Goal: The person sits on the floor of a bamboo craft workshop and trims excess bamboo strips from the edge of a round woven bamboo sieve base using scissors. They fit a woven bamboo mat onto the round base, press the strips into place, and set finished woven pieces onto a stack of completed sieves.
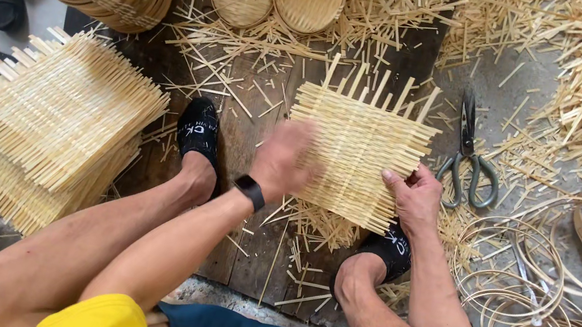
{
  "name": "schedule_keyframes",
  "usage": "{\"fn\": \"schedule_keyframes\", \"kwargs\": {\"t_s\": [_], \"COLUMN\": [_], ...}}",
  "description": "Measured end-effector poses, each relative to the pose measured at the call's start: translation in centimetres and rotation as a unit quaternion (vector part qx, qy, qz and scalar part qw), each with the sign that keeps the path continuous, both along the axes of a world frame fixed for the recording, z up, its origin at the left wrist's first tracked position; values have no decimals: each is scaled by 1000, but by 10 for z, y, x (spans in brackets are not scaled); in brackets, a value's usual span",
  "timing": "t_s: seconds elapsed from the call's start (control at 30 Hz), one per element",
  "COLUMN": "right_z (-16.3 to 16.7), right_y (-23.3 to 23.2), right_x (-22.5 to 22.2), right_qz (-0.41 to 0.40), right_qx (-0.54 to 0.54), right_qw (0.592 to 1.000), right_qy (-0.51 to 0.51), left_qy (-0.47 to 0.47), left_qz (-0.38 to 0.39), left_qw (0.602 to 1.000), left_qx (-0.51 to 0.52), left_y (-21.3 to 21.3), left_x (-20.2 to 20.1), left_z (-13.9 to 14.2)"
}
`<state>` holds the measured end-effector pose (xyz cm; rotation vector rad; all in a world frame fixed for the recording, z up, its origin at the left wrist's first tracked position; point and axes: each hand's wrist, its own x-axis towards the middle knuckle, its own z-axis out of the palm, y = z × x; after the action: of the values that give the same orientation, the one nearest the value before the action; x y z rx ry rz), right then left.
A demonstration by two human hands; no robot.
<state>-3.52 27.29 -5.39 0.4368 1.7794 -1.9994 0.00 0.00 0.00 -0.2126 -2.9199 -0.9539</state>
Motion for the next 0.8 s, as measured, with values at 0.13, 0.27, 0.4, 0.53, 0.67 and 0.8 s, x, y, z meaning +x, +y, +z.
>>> {"fn": "schedule_keyframes", "kwargs": {"t_s": [0.13,0.27,0.4,0.53,0.67,0.8], "right_z": [5,18,35,48,59,81], "right_y": [-1,-9,-16,23,122,272], "right_x": [-11,-25,-39,-29,-11,20], "right_qz": [-4,-23,-20,-43,-118,-82], "right_qx": [42,57,69,67,89,558], "right_qw": [999,998,997,996,984,797], "right_qy": [28,16,26,33,98,215], "left_qy": [-314,-381,-384,-373,-367,-338], "left_qz": [263,244,260,248,253,264], "left_qw": [876,797,804,829,839,864], "left_qx": [254,401,373,336,312,264], "left_y": [-30,-37,-37,10,83,121], "left_x": [-44,-57,-68,-57,-52,-41], "left_z": [-40,-44,-33,-15,-8,10]}}
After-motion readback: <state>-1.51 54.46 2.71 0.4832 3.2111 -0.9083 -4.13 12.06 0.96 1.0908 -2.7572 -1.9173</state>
